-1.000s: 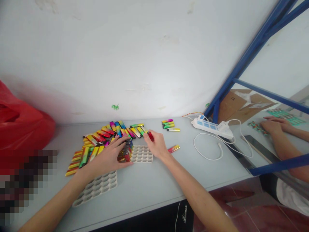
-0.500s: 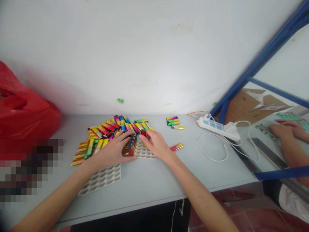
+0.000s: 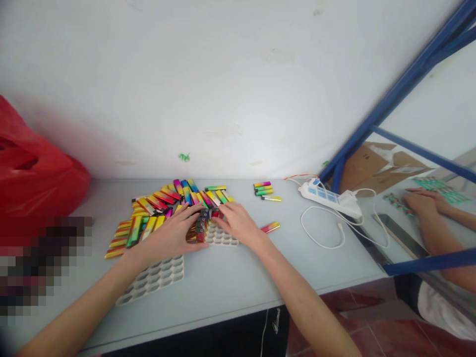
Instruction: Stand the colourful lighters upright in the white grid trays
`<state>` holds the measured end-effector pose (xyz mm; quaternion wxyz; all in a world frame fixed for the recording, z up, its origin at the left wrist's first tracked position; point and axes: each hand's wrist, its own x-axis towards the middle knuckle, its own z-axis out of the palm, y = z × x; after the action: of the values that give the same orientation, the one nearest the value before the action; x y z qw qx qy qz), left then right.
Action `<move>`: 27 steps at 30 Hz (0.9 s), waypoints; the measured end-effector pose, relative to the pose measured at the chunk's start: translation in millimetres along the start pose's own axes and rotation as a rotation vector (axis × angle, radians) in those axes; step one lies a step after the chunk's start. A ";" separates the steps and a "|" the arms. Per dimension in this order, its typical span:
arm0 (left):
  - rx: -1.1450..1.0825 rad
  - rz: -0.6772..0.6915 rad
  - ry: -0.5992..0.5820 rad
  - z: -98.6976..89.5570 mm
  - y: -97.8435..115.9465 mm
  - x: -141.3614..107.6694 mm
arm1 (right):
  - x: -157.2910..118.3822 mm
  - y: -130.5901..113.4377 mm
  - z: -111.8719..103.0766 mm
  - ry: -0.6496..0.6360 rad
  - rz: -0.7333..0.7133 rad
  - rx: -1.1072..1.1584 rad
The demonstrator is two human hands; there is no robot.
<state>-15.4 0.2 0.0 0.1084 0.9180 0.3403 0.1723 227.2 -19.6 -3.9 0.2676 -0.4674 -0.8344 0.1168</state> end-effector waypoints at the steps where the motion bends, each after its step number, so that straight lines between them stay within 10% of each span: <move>1: 0.004 -0.001 -0.004 0.9 -0.7 0.1 | 0.4 -0.8 1.5 -0.019 -0.013 -0.034; 7: 0.017 -0.004 -0.011 1.2 -2.3 1.6 | -2.0 -1.2 -20.9 0.013 -0.006 0.051; 13: 0.001 -0.013 -0.011 -1.9 -0.8 2.6 | -19.8 62.6 -57.7 0.341 0.332 -0.170; 18: 0.023 -0.027 -0.026 -3.0 0.1 2.2 | -43.6 105.5 -66.7 0.145 0.676 -0.335; 27: 0.033 -0.040 -0.047 -5.6 2.2 2.3 | -38.5 88.1 -67.3 -0.008 0.568 -0.304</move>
<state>-14.6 0.6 6.4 0.1046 0.9165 0.3588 0.1430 344.0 -8.5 -0.3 0.1478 -0.7158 -0.6796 0.0625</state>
